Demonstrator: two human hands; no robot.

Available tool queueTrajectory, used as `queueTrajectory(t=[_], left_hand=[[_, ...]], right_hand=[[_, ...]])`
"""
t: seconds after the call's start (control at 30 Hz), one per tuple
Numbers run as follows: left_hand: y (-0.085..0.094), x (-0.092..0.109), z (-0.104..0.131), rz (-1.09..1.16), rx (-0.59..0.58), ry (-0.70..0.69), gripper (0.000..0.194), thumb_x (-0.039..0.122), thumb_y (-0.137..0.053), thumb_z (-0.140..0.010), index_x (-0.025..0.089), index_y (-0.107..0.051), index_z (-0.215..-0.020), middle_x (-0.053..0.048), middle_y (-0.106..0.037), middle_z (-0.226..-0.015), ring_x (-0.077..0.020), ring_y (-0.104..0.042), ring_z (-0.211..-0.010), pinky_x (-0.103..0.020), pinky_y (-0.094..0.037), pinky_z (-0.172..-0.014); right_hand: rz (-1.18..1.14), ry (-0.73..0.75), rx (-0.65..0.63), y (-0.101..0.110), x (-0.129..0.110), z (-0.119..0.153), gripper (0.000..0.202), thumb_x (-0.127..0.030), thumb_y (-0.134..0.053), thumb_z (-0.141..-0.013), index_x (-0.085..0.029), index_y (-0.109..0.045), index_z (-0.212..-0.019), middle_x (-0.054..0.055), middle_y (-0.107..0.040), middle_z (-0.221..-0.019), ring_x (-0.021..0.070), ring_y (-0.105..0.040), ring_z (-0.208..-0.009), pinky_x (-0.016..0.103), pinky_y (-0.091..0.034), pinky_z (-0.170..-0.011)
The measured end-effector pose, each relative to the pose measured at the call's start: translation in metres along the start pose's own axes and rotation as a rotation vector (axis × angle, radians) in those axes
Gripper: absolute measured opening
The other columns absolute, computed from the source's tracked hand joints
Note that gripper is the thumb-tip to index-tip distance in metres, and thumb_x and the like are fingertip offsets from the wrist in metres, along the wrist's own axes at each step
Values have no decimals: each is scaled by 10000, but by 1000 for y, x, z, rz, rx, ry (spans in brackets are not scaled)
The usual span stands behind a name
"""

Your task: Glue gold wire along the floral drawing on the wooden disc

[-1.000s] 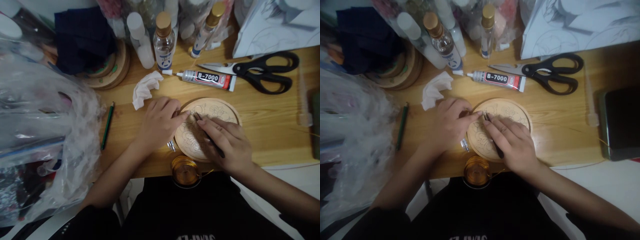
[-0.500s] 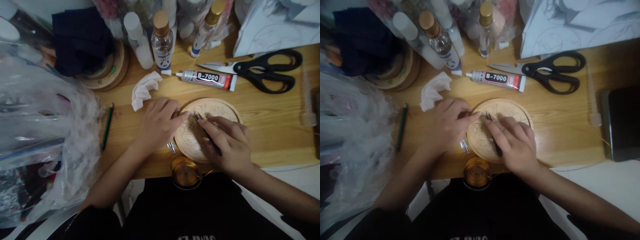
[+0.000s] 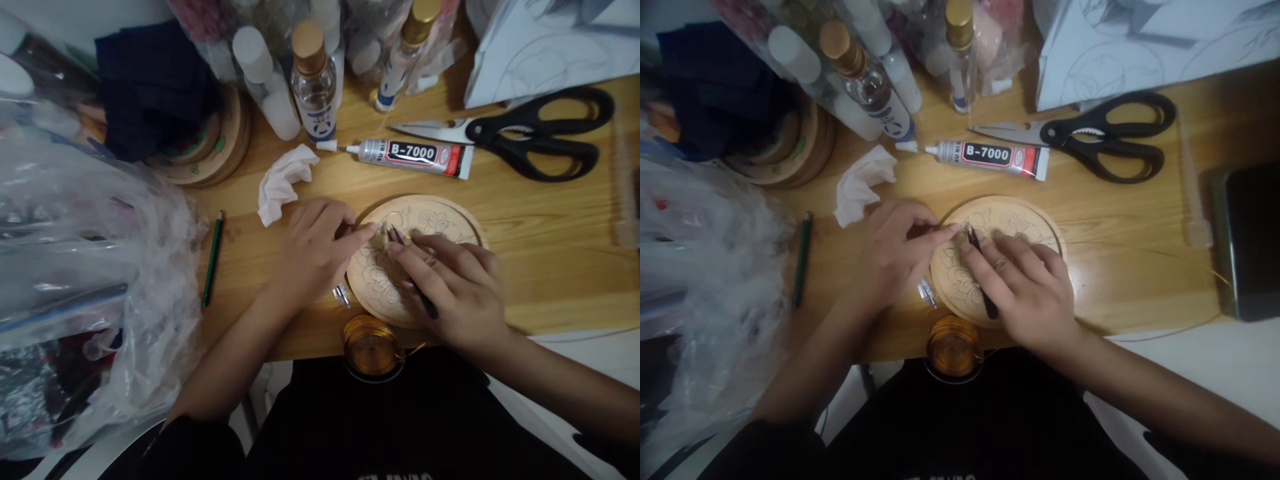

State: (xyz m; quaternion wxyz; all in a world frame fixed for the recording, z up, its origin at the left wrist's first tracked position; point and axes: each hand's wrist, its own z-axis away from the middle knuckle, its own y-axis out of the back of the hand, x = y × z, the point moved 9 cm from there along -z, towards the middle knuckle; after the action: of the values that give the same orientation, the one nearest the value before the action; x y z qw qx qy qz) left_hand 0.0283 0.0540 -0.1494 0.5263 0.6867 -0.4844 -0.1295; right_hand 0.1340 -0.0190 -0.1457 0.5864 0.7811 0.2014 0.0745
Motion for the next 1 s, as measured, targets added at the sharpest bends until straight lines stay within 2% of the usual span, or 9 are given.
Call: queueTrajectory(t=[0.1,0.3,0.5,0.63,0.83,1.0], left_hand=[[1,-1,0,34,32,-1,160,145,-541,-964,208,-672,-1033,-35,-631,-882,-156,-512,-831,-306,-420,-740],[1,-5,0,86,42,36,191,133,-532,-959,222,-679,-1042,-42,-651,-907,-161,-554,-841,-322,-438,-741],[1,-11,1,143,9,81,221,124,-540,-935,245,-667,-1069,-39,-656,-943,-156,-570,-874,-315,-477,-748],[3,-11,1,190,26,78,254,69,-528,-907,211,-658,-1072,-52,-640,-952,-168,-571,-894,-323,-478,-743],[1,-7,-1,151,6,53,306,26,-516,-868,166,-657,-1101,-70,-636,-935,-194,-572,-870,-352,-483,-732],[3,-8,-2,151,28,72,246,98,-570,-912,155,-635,-1142,-69,-662,-933,-192,-596,-887,-352,-497,-756]], right_hand=[[-7,-1,6,0,0,1,471,-127,-600,-880,-146,-529,-1345,81,-753,-1144,206,-631,-1130,332,-407,-890],[-25,-25,-4,-1,3,2,614,-126,-600,-872,-167,-430,-1461,72,-745,-1175,205,-640,-1137,331,-436,-882],[-25,-11,16,1,2,-1,491,-130,-627,-874,-143,-519,-1353,88,-751,-1149,208,-643,-1113,328,-420,-875],[-23,-5,23,1,2,0,457,-136,-618,-877,-139,-532,-1326,92,-750,-1147,206,-640,-1109,330,-420,-877],[-51,-23,-3,-2,5,3,561,-140,-595,-877,-161,-469,-1424,78,-744,-1168,208,-627,-1147,334,-433,-902],[-60,-23,9,-1,5,3,573,-138,-602,-878,-138,-470,-1436,101,-739,-1172,216,-626,-1135,337,-434,-897]])
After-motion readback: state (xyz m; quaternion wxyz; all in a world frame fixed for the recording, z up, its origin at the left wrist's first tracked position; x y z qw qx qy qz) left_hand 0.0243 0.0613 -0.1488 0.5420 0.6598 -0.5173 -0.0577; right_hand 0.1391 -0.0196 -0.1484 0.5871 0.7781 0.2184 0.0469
